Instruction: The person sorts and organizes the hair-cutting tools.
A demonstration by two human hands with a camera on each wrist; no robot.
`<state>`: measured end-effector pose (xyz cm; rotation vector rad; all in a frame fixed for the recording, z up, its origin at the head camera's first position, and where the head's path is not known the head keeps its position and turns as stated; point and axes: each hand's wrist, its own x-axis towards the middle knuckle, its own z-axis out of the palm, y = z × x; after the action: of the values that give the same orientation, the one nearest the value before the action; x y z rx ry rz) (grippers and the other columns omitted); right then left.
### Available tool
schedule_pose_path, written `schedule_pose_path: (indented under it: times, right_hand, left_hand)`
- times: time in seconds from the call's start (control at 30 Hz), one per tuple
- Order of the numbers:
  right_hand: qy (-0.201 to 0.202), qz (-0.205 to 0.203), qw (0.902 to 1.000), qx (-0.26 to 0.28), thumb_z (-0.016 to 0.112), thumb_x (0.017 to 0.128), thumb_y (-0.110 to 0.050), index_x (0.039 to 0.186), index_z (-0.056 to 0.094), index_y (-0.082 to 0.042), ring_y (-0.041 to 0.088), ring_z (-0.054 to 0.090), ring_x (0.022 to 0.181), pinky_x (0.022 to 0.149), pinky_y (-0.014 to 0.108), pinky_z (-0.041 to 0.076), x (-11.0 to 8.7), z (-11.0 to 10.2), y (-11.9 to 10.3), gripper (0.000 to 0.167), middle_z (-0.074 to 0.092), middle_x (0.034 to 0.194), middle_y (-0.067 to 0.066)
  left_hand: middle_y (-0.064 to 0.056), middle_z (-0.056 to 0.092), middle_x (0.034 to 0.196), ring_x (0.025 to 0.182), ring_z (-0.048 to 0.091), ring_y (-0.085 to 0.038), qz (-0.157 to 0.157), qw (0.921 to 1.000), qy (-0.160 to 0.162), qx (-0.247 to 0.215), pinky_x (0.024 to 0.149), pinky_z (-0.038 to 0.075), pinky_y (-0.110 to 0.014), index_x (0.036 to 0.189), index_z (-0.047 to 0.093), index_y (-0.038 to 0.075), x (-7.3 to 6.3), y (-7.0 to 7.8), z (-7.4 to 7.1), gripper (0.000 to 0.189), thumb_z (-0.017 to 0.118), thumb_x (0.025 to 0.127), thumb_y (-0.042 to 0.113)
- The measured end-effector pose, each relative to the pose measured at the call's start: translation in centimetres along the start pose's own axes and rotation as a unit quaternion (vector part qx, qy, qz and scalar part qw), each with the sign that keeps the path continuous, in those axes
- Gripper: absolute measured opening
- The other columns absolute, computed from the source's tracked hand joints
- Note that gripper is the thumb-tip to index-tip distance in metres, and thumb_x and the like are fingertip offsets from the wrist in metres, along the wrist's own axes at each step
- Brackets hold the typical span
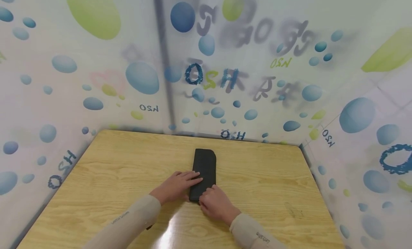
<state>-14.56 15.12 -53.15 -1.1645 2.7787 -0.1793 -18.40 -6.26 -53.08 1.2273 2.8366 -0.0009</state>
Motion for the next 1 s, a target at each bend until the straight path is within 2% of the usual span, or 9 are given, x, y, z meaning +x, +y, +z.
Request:
schedule_pose_path:
  times: [0.37, 0.63, 1.0]
  right_hand:
    - [0.007, 0.003, 0.9998, 0.018, 0.066, 0.091, -0.028, 0.083, 0.071, -0.022, 0.004, 0.047, 0.069, 0.067, 0.021, 0.032, 0.2, 0.3, -0.3, 0.011, 0.064, 0.076, -0.012]
    - [0.027, -0.011, 0.9995, 0.010, 0.066, 0.092, -0.028, 0.082, 0.071, -0.023, 0.003, 0.047, 0.069, 0.066, 0.020, 0.031, 0.6, 0.0, -1.1, 0.012, 0.065, 0.077, -0.013]
    - [0.024, -0.001, 0.9997, 0.000, 0.065, 0.092, -0.030, 0.085, 0.072, -0.024, 0.003, 0.048, 0.069, 0.066, 0.019, 0.030, 0.9, 0.3, -1.3, 0.012, 0.067, 0.080, -0.013]
  left_hand:
    - [0.005, 0.040, 0.155, 0.140, 0.043, -0.015, -0.004, 0.9999, 0.011, -0.010, 0.102, 0.046, -0.044, 0.148, 0.041, 0.033, 0.1, -0.1, 0.4, 0.074, 0.068, 0.084, 0.056]
    - [0.004, 0.041, 0.154, 0.140, 0.043, -0.016, -0.003, 0.9997, 0.017, -0.018, 0.102, 0.046, -0.045, 0.148, 0.042, 0.031, 0.0, 0.1, 0.1, 0.073, 0.067, 0.084, 0.056]
    - [0.004, 0.042, 0.154, 0.139, 0.044, -0.016, -0.002, 0.9997, 0.022, -0.011, 0.101, 0.047, -0.044, 0.147, 0.043, 0.031, -0.1, 0.2, 0.0, 0.072, 0.068, 0.084, 0.054]
